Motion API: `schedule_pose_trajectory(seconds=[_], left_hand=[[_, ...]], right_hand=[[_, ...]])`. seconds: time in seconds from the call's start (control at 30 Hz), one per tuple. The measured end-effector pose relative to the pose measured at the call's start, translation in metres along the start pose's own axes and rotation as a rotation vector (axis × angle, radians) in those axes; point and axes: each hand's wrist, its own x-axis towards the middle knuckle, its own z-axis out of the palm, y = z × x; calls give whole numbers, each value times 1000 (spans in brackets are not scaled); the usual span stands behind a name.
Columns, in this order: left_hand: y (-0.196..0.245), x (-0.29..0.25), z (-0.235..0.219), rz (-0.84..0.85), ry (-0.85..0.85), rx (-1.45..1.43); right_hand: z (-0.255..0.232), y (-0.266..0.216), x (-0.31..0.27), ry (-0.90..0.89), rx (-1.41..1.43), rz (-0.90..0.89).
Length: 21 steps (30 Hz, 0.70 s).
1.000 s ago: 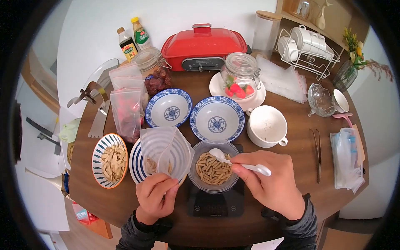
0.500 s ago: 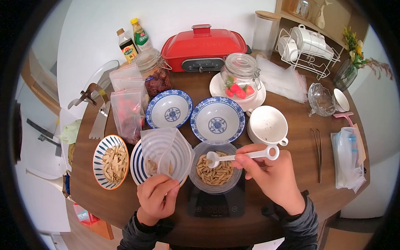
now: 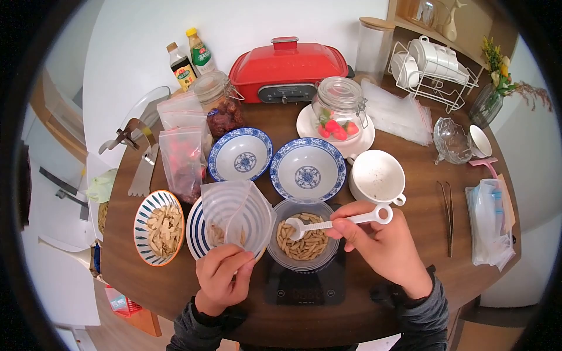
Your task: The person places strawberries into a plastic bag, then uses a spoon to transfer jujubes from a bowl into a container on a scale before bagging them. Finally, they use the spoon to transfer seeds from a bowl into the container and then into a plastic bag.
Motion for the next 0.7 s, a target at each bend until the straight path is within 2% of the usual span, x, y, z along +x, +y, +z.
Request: schedule_pose_trajectory(seconds=[0.27,0.37,0.47,0.5,0.57,0.63,0.7], left_hand=[[-5,2,3,58,47,-8],[-5,1,4,56,55,-16],[0,0,1,4,6,-7],[0,0,1,5,11,-3],[-1,-1,2,4,8,-17],[0,0,1,6,9,-16],[-1,1,2,12,8,-15]], right_hand=[[-2,0,1,17,38,8],[-7,-6,-1,107,4,-9],[-7,-16,-8,295,26,-82],[-8,-17,-12,291,26,-88],[-11,-18,-19,340,53,-250],[-4,-22,-28,350,77,-286],[3,-24,-35,246,53,-347]])
